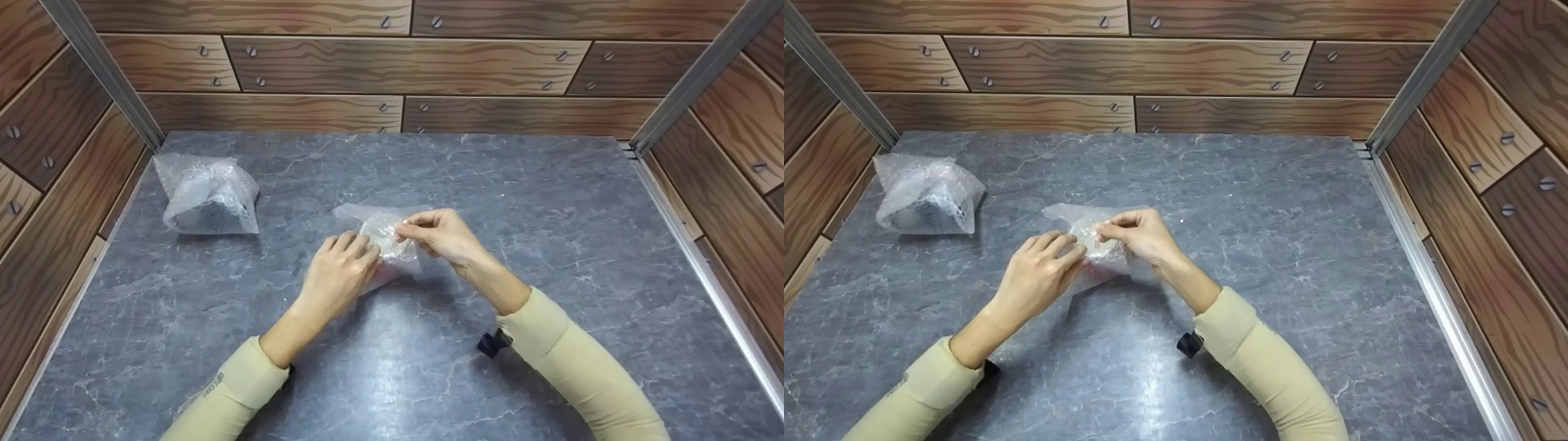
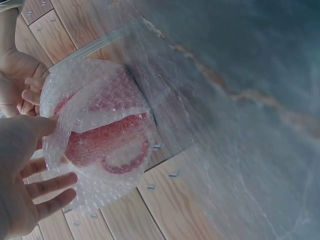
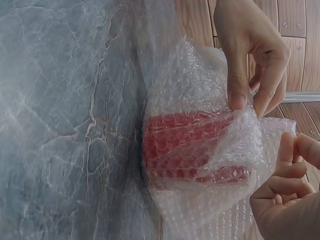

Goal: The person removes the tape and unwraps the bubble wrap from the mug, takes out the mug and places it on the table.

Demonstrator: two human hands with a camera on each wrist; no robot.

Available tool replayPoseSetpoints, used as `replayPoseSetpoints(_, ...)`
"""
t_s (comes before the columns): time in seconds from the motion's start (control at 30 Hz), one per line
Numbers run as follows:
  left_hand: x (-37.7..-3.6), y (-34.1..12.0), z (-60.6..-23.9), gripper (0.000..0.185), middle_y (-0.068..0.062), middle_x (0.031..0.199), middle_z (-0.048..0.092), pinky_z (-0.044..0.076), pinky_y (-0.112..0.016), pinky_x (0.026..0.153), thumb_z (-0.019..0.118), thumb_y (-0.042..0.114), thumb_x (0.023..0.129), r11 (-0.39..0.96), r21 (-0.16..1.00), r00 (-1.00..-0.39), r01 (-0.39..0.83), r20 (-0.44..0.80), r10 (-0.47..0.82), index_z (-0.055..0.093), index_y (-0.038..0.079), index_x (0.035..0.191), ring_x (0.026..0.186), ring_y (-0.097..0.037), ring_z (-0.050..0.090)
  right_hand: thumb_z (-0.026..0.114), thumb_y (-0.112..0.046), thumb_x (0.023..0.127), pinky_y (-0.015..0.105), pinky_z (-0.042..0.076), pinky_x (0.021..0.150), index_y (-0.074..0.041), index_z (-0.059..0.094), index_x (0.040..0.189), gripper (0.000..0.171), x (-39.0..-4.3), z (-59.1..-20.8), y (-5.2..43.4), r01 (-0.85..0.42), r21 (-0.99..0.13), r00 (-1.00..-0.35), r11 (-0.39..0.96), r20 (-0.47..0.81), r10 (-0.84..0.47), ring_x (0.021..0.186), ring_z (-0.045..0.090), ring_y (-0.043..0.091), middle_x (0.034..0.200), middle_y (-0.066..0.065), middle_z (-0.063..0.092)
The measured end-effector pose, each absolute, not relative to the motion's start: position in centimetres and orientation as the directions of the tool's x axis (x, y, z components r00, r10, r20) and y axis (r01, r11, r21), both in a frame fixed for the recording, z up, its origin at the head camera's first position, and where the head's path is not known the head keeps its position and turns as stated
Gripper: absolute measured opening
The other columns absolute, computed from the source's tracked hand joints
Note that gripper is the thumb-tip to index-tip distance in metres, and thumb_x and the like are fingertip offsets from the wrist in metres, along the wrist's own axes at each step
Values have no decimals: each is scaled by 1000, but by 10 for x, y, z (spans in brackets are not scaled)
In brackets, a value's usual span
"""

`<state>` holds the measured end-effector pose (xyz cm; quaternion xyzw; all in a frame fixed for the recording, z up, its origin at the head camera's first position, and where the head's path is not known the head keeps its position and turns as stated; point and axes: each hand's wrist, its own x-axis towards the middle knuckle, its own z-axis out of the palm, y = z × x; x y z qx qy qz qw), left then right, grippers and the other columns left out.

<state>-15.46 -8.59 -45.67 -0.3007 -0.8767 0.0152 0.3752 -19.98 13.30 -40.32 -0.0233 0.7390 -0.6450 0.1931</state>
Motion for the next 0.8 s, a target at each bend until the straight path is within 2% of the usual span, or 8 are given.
replayPoseSetpoints(0.3, -155, -87, -457, 16, 0, 100, 74, 61, -35, 82, 78, 33, 94, 814, -240, -531, 529, 654, 538, 74, 18, 96, 99, -24, 72, 79, -17, 95, 16, 31, 46, -15, 81, 94, 3, -204, -403, 132, 213, -964, -935, 158, -248, -254, 49, 39, 2, 76, -9, 77)
replayPoseSetpoints(0.57, -156, -87, -457, 16, 0, 101, 75, 60, -35, 82, 77, 34, 95, 815, -240, -534, 528, 653, 538, 75, 18, 97, 100, -23, 72, 80, -19, 94, 15, 36, 47, -13, 80, 98, 7, -209, -404, 134, 217, -961, -942, 173, -252, -221, 50, 44, 2, 77, -8, 77)
replayPoseSetpoints(0.8, -155, -87, -457, 15, 0, 99, 74, 60, -34, 81, 78, 32, 94, 816, -235, -530, 527, 660, 533, 74, 18, 95, 100, -23, 72, 80, -20, 94, 15, 34, 47, -16, 78, 92, 5, -215, -405, 134, 206, -967, -947, 149, -236, -218, 49, 43, 2, 74, -7, 75)
